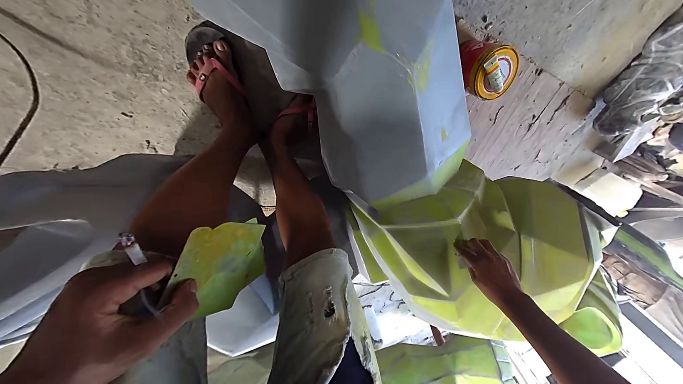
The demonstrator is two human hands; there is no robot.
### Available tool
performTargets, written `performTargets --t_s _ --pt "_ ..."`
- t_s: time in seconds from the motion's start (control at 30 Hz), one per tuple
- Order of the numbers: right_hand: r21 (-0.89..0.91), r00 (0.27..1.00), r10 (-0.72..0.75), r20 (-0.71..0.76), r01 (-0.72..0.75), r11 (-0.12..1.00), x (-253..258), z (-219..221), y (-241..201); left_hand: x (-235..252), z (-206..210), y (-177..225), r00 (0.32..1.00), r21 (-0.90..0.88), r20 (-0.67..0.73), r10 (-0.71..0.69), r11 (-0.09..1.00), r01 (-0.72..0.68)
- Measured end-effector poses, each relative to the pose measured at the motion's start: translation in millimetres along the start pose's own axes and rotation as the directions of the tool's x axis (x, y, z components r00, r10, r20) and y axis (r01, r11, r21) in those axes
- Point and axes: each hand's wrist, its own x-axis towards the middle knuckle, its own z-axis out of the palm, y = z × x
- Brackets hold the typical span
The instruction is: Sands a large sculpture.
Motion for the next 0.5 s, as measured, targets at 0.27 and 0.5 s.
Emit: performTargets --t_s 0.27,0.5 --pt "0.436 0.936 0.197 -0.291 -0.053 0.898 13.4 -9.1 34.0 -0.4 -1.9 -8.8 0.999 -0.012 -0.019 0.033 0.999 -0.033" --pt "0.602 0.948 0.245 -0.204 -0.076 0.795 21.6 4.0 33.1 1.5 -7.9 -7.0 1.0 0.02 -0.005 0.026 0.999 -0.026"
